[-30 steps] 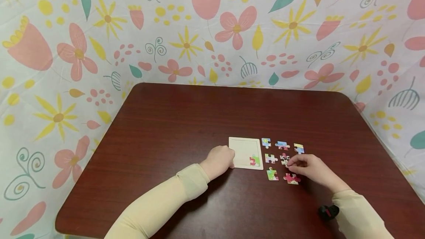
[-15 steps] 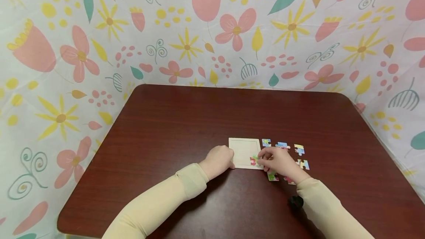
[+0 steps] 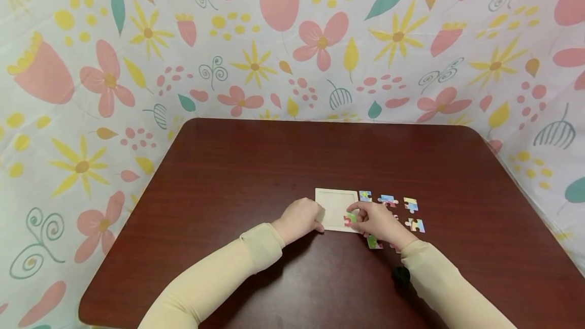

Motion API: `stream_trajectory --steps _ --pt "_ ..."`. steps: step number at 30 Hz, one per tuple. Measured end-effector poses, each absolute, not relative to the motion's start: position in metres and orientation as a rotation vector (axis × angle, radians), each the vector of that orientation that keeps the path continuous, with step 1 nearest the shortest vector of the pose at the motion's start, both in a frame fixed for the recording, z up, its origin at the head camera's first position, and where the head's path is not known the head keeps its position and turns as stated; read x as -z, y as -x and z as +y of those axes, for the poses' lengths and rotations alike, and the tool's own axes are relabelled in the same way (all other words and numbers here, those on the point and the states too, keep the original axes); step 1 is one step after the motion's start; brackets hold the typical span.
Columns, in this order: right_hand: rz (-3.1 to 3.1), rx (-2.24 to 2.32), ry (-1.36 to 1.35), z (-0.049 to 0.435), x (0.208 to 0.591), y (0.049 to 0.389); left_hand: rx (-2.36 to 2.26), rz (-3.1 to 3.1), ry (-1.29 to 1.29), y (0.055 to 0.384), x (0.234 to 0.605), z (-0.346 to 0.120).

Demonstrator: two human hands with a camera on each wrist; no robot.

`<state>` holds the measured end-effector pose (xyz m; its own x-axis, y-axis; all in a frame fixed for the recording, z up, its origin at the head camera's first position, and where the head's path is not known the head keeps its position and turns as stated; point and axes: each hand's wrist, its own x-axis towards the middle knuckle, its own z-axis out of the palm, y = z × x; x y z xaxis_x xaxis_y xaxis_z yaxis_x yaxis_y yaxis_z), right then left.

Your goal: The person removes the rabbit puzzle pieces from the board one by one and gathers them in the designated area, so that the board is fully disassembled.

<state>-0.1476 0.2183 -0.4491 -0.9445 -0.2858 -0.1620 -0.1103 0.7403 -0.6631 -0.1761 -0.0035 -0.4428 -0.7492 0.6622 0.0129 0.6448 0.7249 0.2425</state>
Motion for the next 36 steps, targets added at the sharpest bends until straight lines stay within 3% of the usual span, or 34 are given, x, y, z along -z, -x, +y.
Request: stream_trajectory --steps 36 --pt "2.792 1.049 0.394 0.2235 0.4478 0.1569 -0.165 2.894 -1.156 0.1718 0.4373 0.002"
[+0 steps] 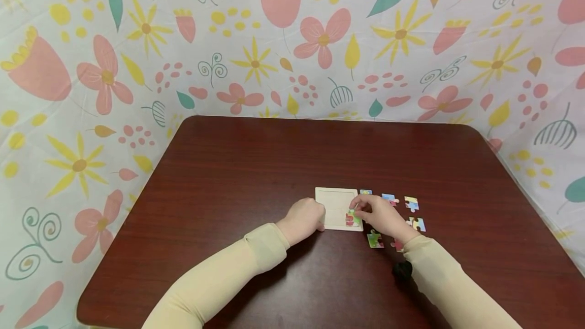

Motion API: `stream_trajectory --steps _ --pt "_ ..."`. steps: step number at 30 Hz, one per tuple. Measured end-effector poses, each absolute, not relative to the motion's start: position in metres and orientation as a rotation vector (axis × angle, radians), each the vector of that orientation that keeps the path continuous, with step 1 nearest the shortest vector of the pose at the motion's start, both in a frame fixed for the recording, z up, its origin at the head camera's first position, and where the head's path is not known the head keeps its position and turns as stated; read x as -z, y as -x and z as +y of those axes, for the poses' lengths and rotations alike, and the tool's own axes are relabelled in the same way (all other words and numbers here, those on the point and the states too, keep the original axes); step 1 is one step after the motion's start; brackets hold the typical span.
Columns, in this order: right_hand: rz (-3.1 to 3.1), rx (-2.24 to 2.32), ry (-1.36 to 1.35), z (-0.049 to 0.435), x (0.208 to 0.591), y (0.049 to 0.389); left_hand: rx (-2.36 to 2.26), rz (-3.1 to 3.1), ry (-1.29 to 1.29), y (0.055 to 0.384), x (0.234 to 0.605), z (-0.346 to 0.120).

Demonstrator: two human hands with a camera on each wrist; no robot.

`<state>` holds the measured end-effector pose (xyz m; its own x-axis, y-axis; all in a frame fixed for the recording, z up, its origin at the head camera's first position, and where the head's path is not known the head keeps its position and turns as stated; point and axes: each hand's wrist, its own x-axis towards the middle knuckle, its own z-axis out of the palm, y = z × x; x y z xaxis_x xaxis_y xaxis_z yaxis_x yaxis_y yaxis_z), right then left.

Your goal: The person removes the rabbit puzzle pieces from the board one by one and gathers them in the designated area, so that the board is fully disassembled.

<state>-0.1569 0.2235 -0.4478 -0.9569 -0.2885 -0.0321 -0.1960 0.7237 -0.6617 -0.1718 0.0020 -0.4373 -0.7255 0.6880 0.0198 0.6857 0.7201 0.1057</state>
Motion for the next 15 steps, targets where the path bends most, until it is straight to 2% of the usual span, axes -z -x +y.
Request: stream_trajectory --steps 8,15 --pt "2.594 1.319 0.329 0.238 0.443 0.157 -0.15 2.893 -1.149 0.173 0.439 0.003" --pt "2.577 1.309 0.324 0.256 0.438 0.152 -0.161 2.883 -1.146 0.174 0.439 0.003"
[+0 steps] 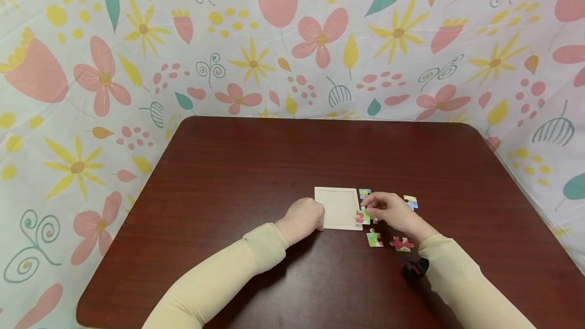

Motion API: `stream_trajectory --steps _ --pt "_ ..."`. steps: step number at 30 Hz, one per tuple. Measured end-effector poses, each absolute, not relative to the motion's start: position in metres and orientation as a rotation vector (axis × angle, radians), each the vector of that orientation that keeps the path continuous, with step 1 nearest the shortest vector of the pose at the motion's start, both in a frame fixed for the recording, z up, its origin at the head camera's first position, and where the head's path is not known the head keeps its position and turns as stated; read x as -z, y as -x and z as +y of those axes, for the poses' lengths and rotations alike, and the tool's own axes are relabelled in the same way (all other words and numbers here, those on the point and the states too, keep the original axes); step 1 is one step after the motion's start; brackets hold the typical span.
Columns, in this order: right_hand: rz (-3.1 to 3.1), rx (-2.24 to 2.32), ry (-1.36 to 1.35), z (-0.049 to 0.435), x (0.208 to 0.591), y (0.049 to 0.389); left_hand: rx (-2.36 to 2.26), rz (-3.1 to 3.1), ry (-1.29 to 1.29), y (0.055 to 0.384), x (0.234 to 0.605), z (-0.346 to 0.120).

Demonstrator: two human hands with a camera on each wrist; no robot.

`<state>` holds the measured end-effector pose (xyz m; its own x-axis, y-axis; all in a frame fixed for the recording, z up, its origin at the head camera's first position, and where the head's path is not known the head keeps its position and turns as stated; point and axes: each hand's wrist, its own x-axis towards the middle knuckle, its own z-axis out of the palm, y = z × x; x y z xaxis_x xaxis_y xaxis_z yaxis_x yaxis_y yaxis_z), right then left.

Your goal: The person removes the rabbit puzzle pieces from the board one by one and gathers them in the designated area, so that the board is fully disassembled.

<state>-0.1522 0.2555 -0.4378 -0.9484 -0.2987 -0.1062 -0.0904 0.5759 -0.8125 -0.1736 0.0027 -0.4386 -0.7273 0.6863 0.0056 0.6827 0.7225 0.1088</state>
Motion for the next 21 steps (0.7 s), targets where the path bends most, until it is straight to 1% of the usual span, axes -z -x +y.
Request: stream_trajectory --steps 6,12,21 --pt "2.572 1.285 0.333 0.28 0.434 0.147 -0.145 2.89 -1.131 0.172 0.438 0.004" --pt "2.575 1.228 0.278 0.306 0.427 0.137 -0.102 2.893 -1.107 0.171 0.437 0.006" --pt "2.562 1.192 0.243 0.34 0.421 0.119 -0.036 2.902 -1.144 0.169 0.434 0.01"
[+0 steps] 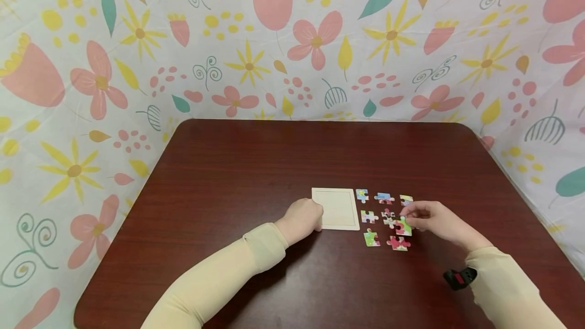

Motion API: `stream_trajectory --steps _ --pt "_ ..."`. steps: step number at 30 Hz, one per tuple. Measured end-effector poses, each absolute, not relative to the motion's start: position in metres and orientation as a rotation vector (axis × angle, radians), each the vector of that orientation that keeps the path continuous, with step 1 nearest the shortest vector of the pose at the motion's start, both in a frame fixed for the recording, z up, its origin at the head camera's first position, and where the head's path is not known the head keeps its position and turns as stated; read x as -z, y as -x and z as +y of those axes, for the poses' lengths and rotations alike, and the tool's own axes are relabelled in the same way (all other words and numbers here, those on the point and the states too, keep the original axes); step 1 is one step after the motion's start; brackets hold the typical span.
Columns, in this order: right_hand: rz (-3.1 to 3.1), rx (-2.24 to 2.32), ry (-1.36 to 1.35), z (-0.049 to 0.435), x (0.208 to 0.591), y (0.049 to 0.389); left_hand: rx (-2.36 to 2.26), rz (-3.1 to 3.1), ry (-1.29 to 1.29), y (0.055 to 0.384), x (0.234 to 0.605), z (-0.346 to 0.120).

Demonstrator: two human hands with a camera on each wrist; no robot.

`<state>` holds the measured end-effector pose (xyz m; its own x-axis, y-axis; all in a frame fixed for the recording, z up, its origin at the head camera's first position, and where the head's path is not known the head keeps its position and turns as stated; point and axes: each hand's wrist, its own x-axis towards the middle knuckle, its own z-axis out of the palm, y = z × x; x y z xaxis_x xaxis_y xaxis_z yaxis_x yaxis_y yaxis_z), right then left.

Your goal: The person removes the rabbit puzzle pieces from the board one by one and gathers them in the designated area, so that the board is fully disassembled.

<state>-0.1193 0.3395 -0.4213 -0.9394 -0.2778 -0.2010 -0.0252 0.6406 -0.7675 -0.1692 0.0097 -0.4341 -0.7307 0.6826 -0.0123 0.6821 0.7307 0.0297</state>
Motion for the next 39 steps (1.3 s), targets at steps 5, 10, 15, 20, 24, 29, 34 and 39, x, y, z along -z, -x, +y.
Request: stream_trajectory --steps 5,10,15,20,24,29,34,39 --pt "2.565 1.156 0.221 0.351 0.422 0.113 -0.023 2.915 -1.157 0.169 0.435 0.008" --pt "2.574 1.103 0.195 0.359 0.424 0.107 -0.003 2.928 -1.171 0.17 0.434 0.007" --pt "2.558 1.103 0.185 0.364 0.427 0.102 -0.013 2.928 -1.165 0.17 0.434 0.005" --pt "2.633 1.028 0.174 0.363 0.432 0.099 -0.008 2.933 -1.13 0.169 0.435 0.004" --pt "2.74 0.895 0.152 0.358 0.437 0.098 0.004 2.936 -1.12 0.168 0.435 0.005" --pt "2.822 0.818 0.108 0.352 0.442 0.095 -0.003 2.936 -1.134 0.168 0.435 0.006" --pt "2.89 0.787 0.087 0.348 0.447 0.092 -0.008 2.942 -1.141 0.168 0.436 0.006" --pt "2.921 0.759 0.086 0.348 0.449 0.09 0.006 2.945 -1.144 0.167 0.436 0.006"
